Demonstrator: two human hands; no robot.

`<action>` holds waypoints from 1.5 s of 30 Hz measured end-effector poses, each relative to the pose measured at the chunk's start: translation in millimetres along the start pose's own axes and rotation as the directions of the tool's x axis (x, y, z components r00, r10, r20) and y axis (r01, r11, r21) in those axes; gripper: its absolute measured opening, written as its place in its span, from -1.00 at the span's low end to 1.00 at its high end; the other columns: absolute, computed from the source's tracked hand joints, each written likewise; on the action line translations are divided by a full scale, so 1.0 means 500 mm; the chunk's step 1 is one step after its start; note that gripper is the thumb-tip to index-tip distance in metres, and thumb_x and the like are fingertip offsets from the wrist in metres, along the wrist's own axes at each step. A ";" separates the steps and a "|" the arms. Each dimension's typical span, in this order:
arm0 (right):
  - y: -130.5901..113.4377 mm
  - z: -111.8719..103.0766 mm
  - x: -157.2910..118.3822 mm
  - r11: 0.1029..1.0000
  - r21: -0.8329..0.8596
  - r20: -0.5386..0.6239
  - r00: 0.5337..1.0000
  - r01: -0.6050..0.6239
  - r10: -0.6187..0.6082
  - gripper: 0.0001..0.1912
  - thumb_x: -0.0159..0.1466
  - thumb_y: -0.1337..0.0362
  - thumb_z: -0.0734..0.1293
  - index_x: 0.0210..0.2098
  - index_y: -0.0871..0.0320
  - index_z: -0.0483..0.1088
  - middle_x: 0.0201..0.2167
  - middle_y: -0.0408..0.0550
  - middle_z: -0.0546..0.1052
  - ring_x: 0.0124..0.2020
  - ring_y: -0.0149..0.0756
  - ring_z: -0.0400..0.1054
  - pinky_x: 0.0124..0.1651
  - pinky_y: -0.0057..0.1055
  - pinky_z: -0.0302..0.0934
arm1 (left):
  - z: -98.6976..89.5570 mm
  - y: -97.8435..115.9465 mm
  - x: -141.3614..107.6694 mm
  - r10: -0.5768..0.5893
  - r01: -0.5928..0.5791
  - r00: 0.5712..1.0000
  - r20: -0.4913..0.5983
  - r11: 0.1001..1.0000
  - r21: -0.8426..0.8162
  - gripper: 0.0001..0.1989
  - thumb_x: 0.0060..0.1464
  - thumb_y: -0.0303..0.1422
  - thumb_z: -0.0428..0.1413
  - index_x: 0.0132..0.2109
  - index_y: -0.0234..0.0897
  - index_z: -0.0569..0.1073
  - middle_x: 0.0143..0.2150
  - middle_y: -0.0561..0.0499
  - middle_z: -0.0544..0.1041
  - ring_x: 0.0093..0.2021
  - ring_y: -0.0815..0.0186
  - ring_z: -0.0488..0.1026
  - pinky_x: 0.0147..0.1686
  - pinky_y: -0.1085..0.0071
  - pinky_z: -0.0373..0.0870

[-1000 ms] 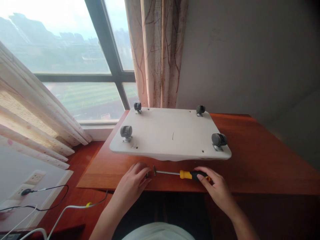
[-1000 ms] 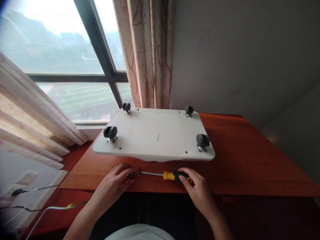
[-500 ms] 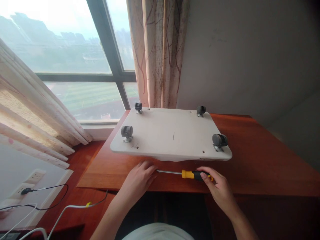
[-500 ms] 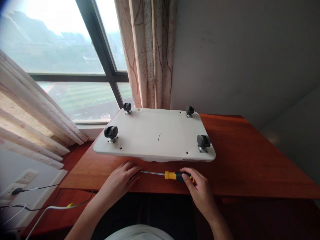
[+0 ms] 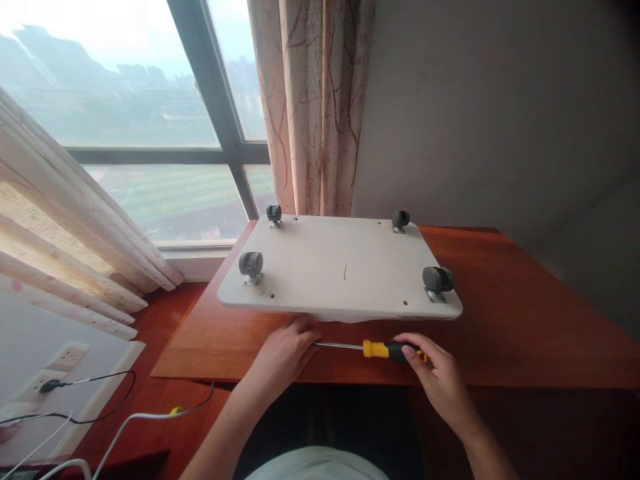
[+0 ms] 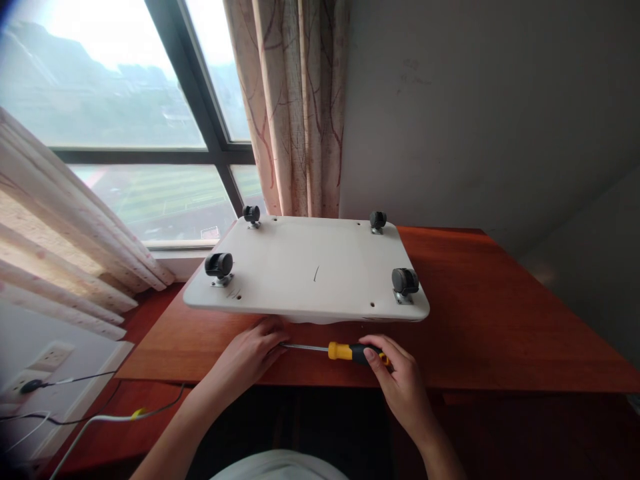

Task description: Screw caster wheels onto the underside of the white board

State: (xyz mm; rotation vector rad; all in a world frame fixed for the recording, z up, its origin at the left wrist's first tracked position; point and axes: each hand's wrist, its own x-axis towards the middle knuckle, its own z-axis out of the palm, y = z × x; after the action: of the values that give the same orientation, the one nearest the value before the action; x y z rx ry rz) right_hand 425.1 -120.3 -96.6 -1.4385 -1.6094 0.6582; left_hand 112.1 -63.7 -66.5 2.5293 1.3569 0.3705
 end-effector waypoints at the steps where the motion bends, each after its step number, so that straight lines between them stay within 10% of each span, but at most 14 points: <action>1: -0.001 0.000 0.000 1.000 0.000 -0.002 1.000 0.001 -0.001 -0.69 0.41 0.02 0.28 -0.08 0.03 0.58 -0.09 -0.01 0.64 -0.04 -0.14 0.54 0.01 -0.33 0.43 | 0.002 -0.001 0.000 0.008 -0.008 1.000 -0.007 1.000 -0.002 -0.85 0.26 -0.48 0.14 -0.12 -0.22 0.61 -0.02 -0.12 0.56 -0.12 0.18 0.57 -0.12 0.34 0.53; 25: -0.031 -0.051 -0.007 0.999 0.024 -0.075 0.996 0.040 -0.038 -0.78 0.40 0.10 0.31 -0.12 -0.02 0.58 -0.12 -0.10 0.64 -0.06 -0.23 0.55 -0.01 -0.46 0.41 | -0.015 0.009 -0.013 -0.027 -0.018 0.984 -0.178 0.970 -0.243 -0.89 0.30 -0.46 0.09 -0.17 -0.23 0.52 -0.19 -0.04 0.56 -0.20 0.27 0.52 -0.24 0.45 0.38; 45: -0.174 -0.134 0.059 0.825 -0.257 0.087 0.862 0.504 -0.500 -0.68 0.36 0.22 0.40 0.10 0.02 0.43 -0.05 -0.08 0.62 -0.05 -0.27 0.56 0.03 -0.44 0.44 | -0.008 0.045 0.009 0.115 -0.123 0.988 -0.101 0.989 -0.085 -0.91 0.30 -0.43 0.13 -0.16 -0.22 0.54 -0.20 -0.01 0.59 -0.22 0.22 0.51 -0.26 0.39 0.36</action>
State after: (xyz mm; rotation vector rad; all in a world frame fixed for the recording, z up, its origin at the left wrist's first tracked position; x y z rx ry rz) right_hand 438.4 -119.2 16.5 -1.1092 -2.0451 0.1416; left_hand 130.4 -71.6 -54.7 2.5532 1.1950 0.5706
